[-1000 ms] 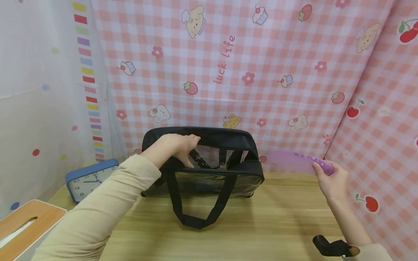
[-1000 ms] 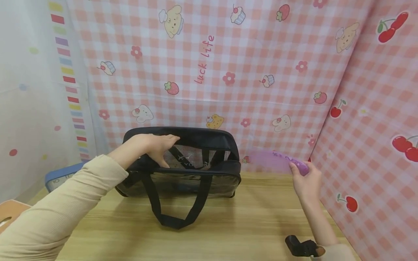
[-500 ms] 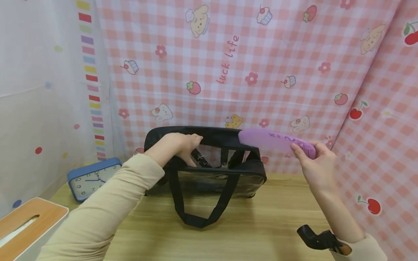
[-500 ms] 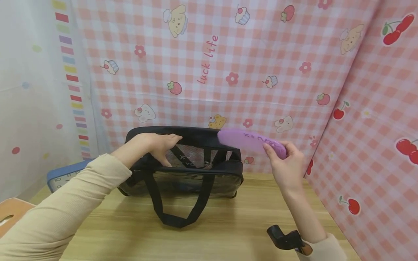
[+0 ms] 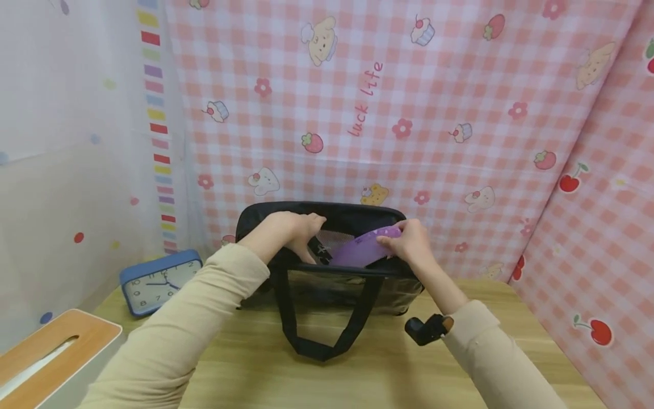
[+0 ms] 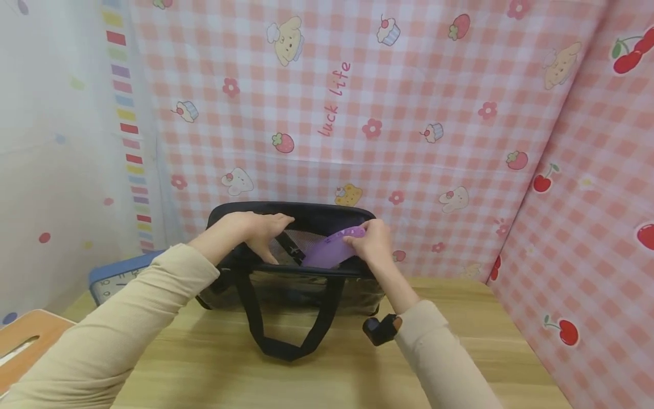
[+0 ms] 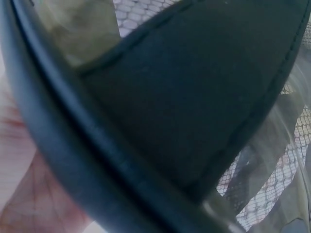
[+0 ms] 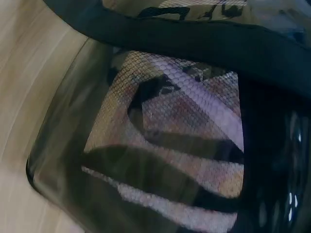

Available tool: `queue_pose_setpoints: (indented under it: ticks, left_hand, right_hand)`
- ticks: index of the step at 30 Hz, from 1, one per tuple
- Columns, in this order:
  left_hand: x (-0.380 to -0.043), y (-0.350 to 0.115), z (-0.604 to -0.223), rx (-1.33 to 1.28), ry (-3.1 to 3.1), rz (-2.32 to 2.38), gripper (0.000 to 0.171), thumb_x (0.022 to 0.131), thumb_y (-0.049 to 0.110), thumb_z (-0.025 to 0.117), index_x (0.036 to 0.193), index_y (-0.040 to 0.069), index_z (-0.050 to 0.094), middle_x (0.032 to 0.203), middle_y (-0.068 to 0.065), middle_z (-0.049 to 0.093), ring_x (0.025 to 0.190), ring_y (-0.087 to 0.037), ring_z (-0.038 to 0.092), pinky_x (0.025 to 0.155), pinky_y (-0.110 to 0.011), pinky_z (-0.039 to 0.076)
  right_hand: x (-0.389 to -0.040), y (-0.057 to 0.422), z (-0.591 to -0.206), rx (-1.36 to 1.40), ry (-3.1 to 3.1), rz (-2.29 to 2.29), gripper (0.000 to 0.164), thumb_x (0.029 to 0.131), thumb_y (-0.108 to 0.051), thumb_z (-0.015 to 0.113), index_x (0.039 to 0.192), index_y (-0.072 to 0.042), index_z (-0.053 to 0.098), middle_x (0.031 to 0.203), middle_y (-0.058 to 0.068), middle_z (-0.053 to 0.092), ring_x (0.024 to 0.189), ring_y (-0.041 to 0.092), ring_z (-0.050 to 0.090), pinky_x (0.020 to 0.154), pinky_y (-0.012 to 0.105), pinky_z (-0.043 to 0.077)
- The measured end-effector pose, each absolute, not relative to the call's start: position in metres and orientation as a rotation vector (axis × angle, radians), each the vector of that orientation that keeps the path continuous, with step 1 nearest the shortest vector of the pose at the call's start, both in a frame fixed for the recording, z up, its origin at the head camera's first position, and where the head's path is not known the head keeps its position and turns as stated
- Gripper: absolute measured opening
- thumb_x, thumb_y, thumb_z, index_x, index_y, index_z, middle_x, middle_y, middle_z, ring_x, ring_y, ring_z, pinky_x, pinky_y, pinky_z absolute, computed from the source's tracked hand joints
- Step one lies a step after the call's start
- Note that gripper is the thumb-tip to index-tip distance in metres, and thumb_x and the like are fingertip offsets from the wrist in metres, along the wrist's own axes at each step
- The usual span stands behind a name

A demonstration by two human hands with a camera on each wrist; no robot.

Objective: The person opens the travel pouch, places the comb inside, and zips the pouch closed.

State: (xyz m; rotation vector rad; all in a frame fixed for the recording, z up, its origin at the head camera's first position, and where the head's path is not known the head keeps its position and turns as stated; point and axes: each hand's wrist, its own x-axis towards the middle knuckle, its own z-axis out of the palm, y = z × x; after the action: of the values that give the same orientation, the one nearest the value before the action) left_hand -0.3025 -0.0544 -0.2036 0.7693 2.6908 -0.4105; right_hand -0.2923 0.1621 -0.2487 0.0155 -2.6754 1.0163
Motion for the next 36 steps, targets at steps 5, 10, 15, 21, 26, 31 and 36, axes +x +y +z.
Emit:
queue_pose_setpoints:
  ticks: [5,10,15,21,26,31,36]
  left_hand:
    - [-0.301,-0.054,-0.204,0.752,2.704,-0.42,0.094,0.086,0.046,0.057,0.147,0.004,0.001,0.154,-0.013,0.004,0.142,-0.026,0.012,0.114,-0.039,0.021]
    - [-0.3,-0.052,-0.205,0.75,2.72,-0.396,0.093,0.086,0.046,0.058,0.147,0.005,0.001,0.154,-0.012,0.005,0.142,-0.026,0.014,0.113,-0.04,0.023]
    - [-0.299,-0.054,-0.206,0.735,2.724,-0.395,0.094,0.085,0.046,0.058,0.147,0.005,0.0,0.154,-0.012,0.004,0.142,-0.027,0.014,0.113,-0.041,0.024]
    - [-0.303,-0.06,-0.206,0.788,2.739,-0.279,0.091,0.086,0.044,0.059,0.147,0.004,0.005,0.154,-0.014,0.008,0.142,-0.028,0.015,0.113,-0.044,0.022]
    - [-0.299,-0.088,-0.209,0.951,2.826,0.155,0.081,0.083,0.039,0.065,0.142,0.0,0.026,0.147,-0.017,0.03,0.136,-0.03,0.03,0.11,-0.044,0.029]
    - [-0.274,-0.126,-0.212,1.008,2.988,0.541,0.072,0.079,0.038,0.07,0.134,0.001,0.041,0.137,-0.016,0.045,0.127,-0.031,0.043,0.103,-0.045,0.037]
    - [-0.233,-0.154,-0.232,0.928,3.256,0.595,0.069,0.07,0.041,0.075,0.125,0.007,0.051,0.125,-0.011,0.054,0.113,-0.028,0.054,0.088,-0.045,0.048]
  right_hand:
    - [-0.3,0.144,-0.25,-0.037,-2.898,0.94,0.039,0.076,-0.027,0.074,0.051,-0.008,0.051,0.045,-0.005,0.044,0.046,0.007,0.046,0.047,0.019,0.037]
    - [-0.296,0.146,-0.248,0.04,-3.013,0.839,0.028,0.079,-0.028,0.072,0.079,0.0,0.069,0.065,0.008,0.066,0.057,0.014,0.06,0.055,0.024,0.046]
    - [-0.29,0.149,-0.244,0.122,-2.931,0.905,0.028,0.081,-0.023,0.07,0.092,0.002,0.07,0.079,0.017,0.069,0.058,0.016,0.062,0.055,0.028,0.052]
    - [-0.284,0.141,-0.238,0.175,-2.887,0.933,0.027,0.081,-0.023,0.07,0.095,0.0,0.071,0.085,0.017,0.071,0.055,0.009,0.062,0.053,0.026,0.051]
    - [-0.281,0.121,-0.234,0.24,-2.883,0.966,0.026,0.081,-0.024,0.07,0.095,-0.002,0.072,0.086,0.014,0.071,0.061,0.011,0.065,0.058,0.025,0.053]
    - [-0.276,0.093,-0.231,0.348,-2.899,0.975,0.026,0.082,-0.027,0.069,0.094,-0.004,0.072,0.084,0.012,0.071,0.066,0.014,0.065,0.06,0.027,0.053]
    - [-0.272,0.055,-0.23,0.453,-2.909,0.947,0.027,0.081,-0.029,0.07,0.093,-0.006,0.072,0.087,0.008,0.071,0.073,0.017,0.065,0.066,0.029,0.054]
